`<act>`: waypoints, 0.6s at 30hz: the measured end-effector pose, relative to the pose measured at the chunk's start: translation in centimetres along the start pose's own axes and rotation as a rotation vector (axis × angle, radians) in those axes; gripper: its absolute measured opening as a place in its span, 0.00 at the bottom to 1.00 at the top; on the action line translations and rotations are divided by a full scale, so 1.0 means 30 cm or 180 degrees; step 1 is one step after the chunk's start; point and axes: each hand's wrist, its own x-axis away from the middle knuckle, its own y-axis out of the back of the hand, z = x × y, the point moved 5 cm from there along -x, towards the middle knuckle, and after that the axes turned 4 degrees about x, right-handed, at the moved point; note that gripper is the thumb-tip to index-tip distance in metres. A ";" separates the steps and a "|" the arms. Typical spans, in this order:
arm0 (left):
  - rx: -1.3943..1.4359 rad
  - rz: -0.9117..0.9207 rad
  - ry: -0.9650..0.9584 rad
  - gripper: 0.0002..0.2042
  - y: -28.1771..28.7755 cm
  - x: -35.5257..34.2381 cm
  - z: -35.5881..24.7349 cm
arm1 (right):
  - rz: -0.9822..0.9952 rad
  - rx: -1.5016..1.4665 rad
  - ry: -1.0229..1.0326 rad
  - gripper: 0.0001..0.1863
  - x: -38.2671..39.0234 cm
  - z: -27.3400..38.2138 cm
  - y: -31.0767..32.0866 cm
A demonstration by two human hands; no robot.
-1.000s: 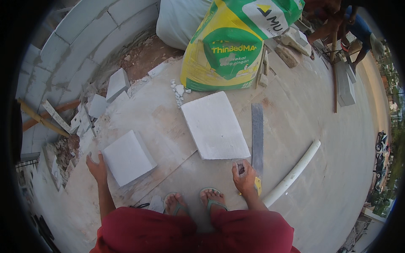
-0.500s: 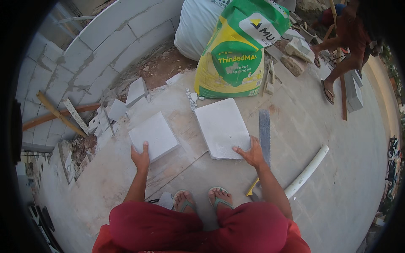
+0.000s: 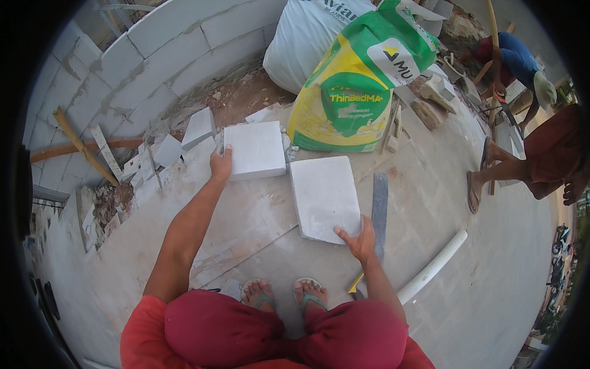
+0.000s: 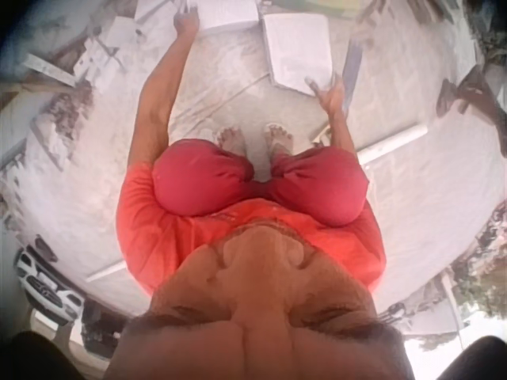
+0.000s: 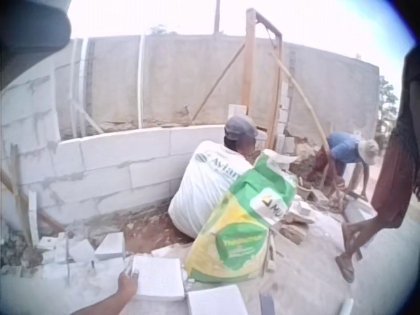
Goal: The person measures white ceramic tiles with a tape measure, marks the cut line, and uses a hand saw to cut the tiles into smaller pieces. The cut pieces are set aside on the floor.
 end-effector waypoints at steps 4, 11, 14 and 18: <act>-0.0100 -0.0737 -0.0996 0.24 0.015 0.322 -0.087 | -0.0200 0.0312 -0.0343 0.40 0.121 -0.026 0.011; 0.0157 0.1272 -0.1625 0.22 -0.053 0.946 -0.175 | 0.0660 -0.0185 -0.1457 0.33 0.110 -0.186 0.000; 0.0176 0.1588 -0.1552 0.22 -0.117 0.901 -0.163 | 0.0060 -0.0777 -0.1488 0.37 0.061 -0.097 0.000; -0.0058 0.2162 -0.1577 0.27 -0.236 0.682 -0.279 | -0.0326 0.0054 -0.1163 0.57 0.206 -0.084 -0.038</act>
